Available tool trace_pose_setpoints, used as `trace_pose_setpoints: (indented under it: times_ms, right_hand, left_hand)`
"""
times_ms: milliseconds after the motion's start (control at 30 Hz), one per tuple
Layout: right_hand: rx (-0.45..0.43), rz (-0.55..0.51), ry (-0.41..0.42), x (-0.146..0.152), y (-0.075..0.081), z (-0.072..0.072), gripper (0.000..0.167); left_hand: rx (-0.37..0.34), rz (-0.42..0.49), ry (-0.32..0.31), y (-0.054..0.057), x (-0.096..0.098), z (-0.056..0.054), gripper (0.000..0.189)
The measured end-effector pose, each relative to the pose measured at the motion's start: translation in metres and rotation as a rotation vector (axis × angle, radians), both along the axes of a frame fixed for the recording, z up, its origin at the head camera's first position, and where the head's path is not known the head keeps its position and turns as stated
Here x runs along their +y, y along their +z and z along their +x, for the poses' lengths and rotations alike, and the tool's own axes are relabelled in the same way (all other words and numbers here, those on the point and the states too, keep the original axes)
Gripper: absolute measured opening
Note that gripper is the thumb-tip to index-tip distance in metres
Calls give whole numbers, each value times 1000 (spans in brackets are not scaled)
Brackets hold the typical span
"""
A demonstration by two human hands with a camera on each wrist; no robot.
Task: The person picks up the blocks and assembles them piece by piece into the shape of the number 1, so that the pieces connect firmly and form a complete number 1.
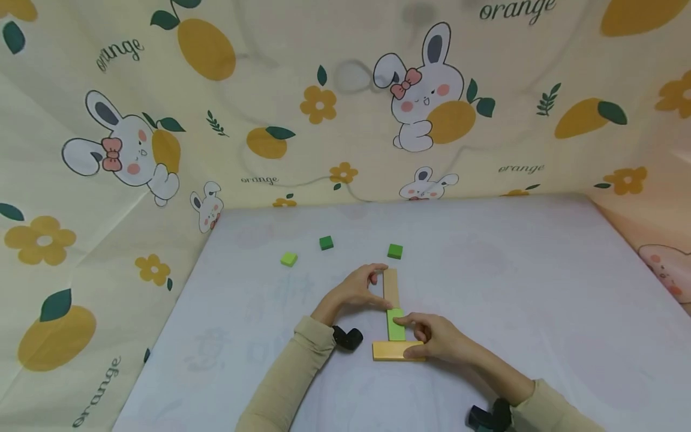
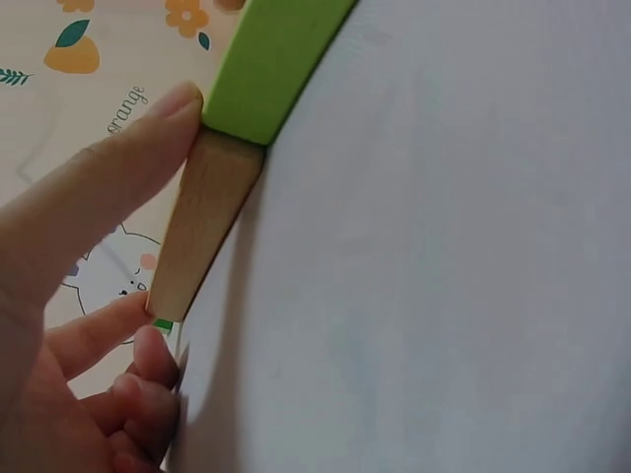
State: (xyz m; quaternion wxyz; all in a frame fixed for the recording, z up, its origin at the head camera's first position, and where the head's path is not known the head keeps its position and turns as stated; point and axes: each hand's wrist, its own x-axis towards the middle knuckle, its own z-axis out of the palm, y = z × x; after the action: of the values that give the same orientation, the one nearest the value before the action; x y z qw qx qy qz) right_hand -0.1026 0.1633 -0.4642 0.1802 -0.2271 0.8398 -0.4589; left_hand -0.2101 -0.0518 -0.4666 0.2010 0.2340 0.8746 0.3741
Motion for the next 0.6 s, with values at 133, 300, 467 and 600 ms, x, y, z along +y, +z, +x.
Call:
trace_pose_setpoints:
  times_ms: [133,300,467,600]
  right_hand:
    - [2,4,6,0,-1,-1,58]
    - [16,24,8,-1,-1,0,58]
    - [21,44,-3,-2,1,-1,60]
    - [15,30,-10,-1,0,0,59]
  left_hand:
    - [-3,-8,15,1,1,1,84]
    - [5,-27,21,1,1,2,85]
    - [13,-47,29,3,2,2,85]
    - [14,-57,31,2,5,3,84]
